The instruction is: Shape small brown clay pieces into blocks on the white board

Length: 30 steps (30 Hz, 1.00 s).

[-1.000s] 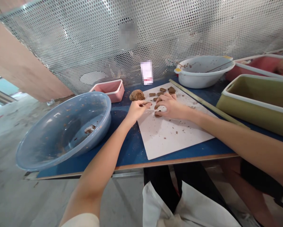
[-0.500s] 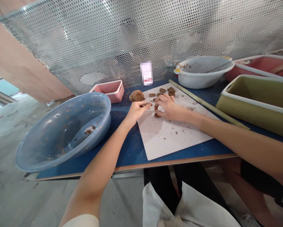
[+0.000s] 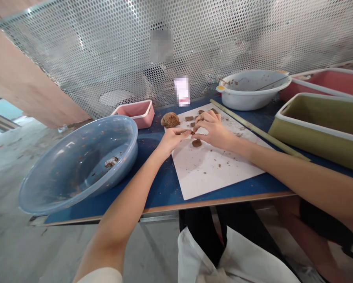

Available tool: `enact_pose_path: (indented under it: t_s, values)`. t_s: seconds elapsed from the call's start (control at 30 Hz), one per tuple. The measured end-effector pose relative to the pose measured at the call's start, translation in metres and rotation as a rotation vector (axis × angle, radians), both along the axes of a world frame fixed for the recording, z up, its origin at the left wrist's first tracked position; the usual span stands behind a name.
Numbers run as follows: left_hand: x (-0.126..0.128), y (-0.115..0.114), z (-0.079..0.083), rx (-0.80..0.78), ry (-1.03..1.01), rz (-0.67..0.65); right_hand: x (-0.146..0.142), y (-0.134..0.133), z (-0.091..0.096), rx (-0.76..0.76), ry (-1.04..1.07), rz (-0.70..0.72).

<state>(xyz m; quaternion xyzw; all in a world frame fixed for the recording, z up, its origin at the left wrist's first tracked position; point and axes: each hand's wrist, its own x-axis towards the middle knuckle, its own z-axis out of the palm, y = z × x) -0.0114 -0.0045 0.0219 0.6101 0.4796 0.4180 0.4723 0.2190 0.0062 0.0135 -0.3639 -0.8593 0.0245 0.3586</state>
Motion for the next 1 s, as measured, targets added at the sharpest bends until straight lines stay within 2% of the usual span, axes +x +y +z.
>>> enact_pose_path:
  t_s: [0.37, 0.67, 1.0]
  values:
    - [0.003, 0.000, -0.002, -0.044, -0.020, -0.014, 0.001, -0.007, 0.005, 0.029, 0.029, 0.032]
    - [0.006, 0.001, 0.005, -0.122, -0.204, -0.077, 0.002, -0.013, 0.008, 0.128, 0.047, -0.026]
    - [0.013, -0.007, 0.012, -0.119, -0.148, -0.057, -0.006, -0.020, 0.009, 0.101, 0.057, 0.033]
